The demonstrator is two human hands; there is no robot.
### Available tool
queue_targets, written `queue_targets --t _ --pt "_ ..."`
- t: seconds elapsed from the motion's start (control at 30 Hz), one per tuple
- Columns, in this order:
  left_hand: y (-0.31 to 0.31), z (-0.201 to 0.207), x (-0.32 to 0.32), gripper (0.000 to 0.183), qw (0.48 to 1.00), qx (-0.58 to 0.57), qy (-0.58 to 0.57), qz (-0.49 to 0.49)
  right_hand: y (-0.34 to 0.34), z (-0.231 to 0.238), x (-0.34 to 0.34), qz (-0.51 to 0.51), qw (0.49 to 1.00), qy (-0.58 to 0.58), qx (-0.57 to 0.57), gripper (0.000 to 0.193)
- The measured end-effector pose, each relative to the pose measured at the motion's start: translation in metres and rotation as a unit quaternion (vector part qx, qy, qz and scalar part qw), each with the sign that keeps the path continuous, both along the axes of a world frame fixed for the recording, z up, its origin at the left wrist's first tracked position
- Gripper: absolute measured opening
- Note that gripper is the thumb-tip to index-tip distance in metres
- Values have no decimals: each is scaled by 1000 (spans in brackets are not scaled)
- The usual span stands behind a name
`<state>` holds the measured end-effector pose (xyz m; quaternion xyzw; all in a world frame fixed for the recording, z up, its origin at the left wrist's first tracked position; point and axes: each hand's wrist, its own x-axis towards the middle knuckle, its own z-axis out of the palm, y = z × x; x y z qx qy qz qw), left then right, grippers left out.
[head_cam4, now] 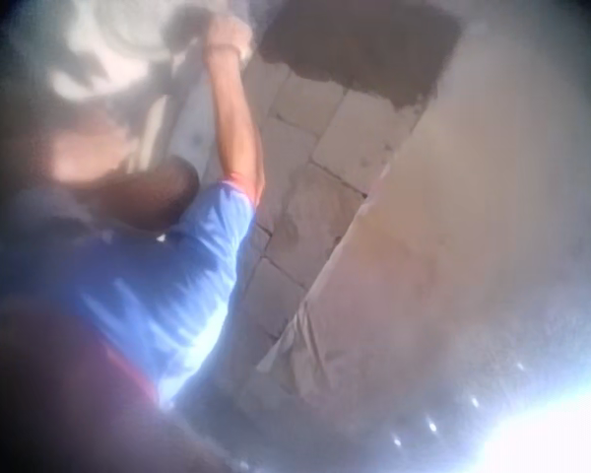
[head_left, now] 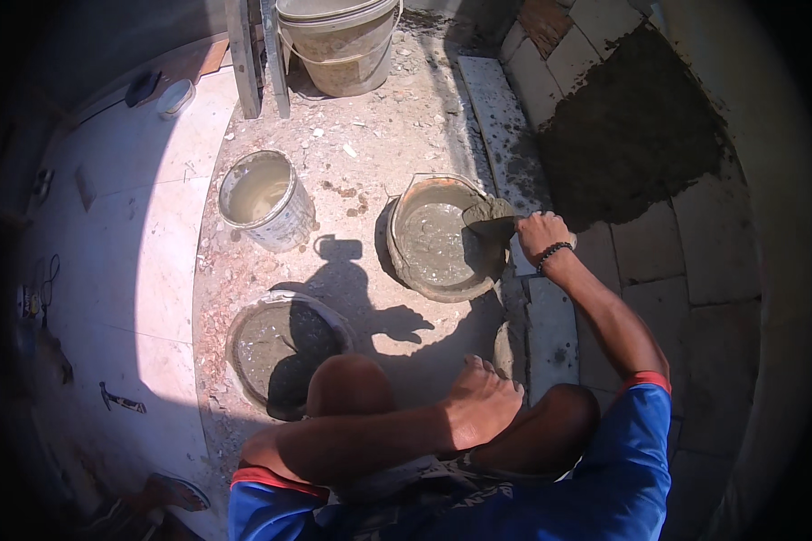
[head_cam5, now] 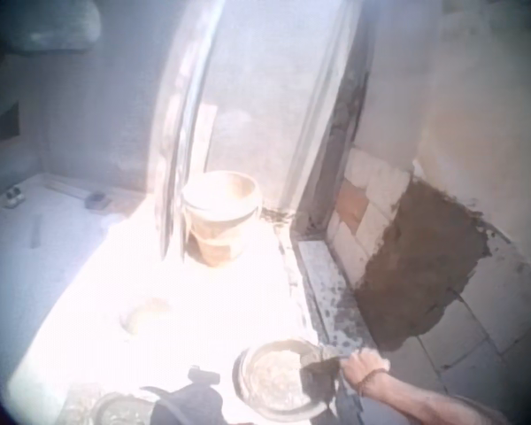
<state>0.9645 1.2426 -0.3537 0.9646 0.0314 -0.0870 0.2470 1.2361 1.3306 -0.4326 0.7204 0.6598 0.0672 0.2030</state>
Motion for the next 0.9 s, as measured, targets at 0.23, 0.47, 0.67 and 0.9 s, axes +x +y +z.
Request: queue_targets --t 0.23,0.47,0.67,0.9 --pt "-3 6 -2 31 1000 -7 -8 6 5 -56 -33 -42 972 200 -117 21" --pt "-2 11 -2 33 1000 -16 -13 0 -36 -61 -13 -45 920 388 -39 35" --pt "-1 9 -2 27 1000 -15 11 15 -61 -67 -5 -37 927 373 -21 32" --pt "-5 9 -4 24 1000 0 19 15 -68 -79 -8 -52 925 375 9 32"
